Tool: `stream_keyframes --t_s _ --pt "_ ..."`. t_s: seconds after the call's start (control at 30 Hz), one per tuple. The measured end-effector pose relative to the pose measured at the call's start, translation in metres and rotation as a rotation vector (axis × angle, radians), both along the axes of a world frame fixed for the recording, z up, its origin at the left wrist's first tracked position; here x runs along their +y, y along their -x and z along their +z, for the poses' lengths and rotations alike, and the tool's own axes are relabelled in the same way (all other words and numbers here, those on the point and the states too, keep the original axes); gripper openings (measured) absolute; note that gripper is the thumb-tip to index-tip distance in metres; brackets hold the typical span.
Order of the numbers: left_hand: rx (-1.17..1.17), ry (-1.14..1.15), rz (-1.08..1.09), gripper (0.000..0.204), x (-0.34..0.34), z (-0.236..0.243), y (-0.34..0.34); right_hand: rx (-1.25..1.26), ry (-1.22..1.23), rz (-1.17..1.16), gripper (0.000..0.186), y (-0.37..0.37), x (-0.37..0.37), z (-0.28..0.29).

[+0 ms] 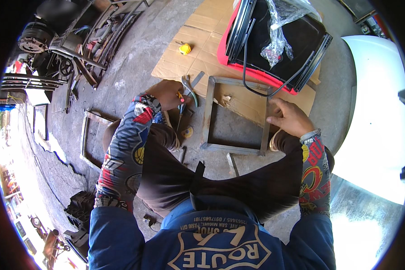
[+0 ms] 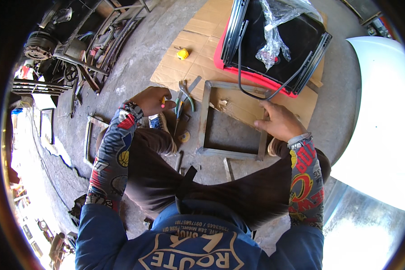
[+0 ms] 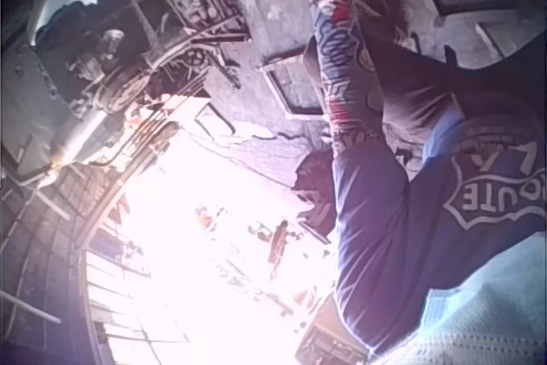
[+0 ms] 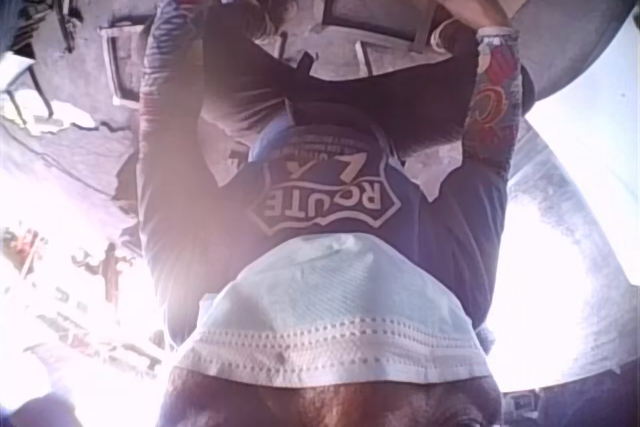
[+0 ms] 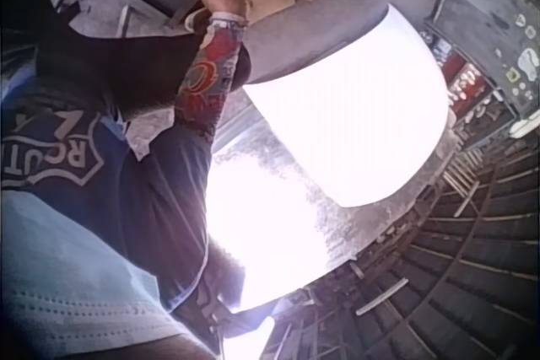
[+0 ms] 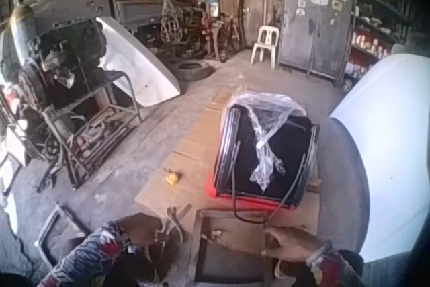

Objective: The person marks a rectangular metal frame with a pencil, uses an angle grinder to smooth the edges, and then wipes the frame with a cloth. The person repeats these steps on multiple frames in a workshop setting.

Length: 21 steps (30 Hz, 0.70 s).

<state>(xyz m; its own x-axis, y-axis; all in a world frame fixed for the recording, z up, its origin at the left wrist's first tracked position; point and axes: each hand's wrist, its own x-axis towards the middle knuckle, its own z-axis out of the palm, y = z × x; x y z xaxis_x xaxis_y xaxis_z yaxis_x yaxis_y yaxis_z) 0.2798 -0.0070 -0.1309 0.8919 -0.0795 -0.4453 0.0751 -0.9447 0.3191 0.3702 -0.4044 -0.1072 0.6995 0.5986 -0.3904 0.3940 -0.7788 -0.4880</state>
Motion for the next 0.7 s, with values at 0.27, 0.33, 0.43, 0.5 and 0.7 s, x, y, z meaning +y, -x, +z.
stream_keyframes --t_s 0.27,0.33,0.43,0.5,0.7 --pt "0.015 -0.013 0.002 0.047 -0.005 0.008 0.001 0.01 0.003 -0.02 0.055 0.001 0.001 0.001" --pt "0.036 -0.033 -0.006 0.047 -0.006 0.01 0.001 0.029 0.024 -0.021 0.055 0.001 0.001 0.001" --pt "0.039 -0.023 -0.013 0.047 -0.007 0.012 0.0 0.021 0.016 -0.009 0.056 0.0 0.002 0.0" --pt "0.04 -0.02 -0.012 0.047 -0.007 0.011 -0.001 0.005 0.001 -0.001 0.056 0.0 0.002 -0.001" --pt "0.033 -0.016 -0.006 0.05 -0.005 0.007 -0.002 0.036 0.021 -0.034 0.062 -0.001 0.004 0.0"
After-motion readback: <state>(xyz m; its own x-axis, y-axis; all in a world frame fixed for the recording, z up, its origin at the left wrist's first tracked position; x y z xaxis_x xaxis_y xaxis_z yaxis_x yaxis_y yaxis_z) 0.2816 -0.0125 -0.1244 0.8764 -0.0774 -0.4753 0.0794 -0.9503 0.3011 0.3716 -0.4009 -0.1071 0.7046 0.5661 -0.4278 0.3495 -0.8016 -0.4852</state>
